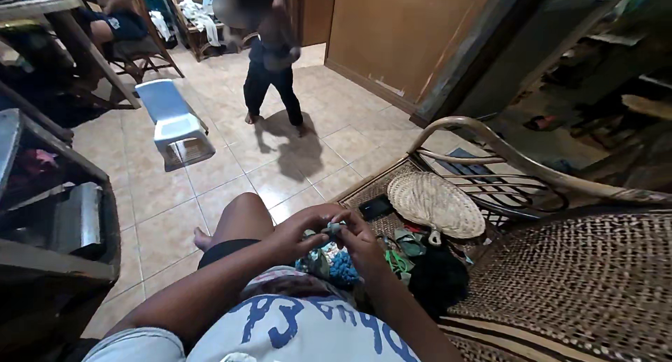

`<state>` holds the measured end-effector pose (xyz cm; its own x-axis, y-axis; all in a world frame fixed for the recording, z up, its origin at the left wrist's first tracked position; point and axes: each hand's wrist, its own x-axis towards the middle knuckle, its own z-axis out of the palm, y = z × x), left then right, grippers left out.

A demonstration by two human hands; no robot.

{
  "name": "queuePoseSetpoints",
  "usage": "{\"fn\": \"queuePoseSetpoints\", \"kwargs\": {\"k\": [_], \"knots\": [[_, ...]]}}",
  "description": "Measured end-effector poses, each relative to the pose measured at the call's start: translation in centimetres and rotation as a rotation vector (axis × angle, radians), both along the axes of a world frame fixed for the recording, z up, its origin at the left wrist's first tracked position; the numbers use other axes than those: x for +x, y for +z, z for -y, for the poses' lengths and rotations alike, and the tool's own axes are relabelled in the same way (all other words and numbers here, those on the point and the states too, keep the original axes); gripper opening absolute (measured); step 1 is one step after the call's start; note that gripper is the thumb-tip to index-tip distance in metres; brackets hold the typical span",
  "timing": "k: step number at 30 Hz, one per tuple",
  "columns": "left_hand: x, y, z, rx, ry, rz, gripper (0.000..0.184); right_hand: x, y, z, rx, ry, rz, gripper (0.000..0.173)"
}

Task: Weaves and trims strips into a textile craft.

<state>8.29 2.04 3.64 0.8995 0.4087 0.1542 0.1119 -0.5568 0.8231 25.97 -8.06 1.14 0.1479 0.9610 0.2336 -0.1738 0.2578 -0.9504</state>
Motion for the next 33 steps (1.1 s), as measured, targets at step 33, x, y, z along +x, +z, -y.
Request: {"fn": "queuePoseSetpoints", "kwargs": {"k": [33], "knots": [[-2.5, 4.6, -2.4, -0.841, 0.484, 0.702, 0.040, -2.0, -4.2, -0.7, -0.059, 0.382, -0.025, 0.024]]}}
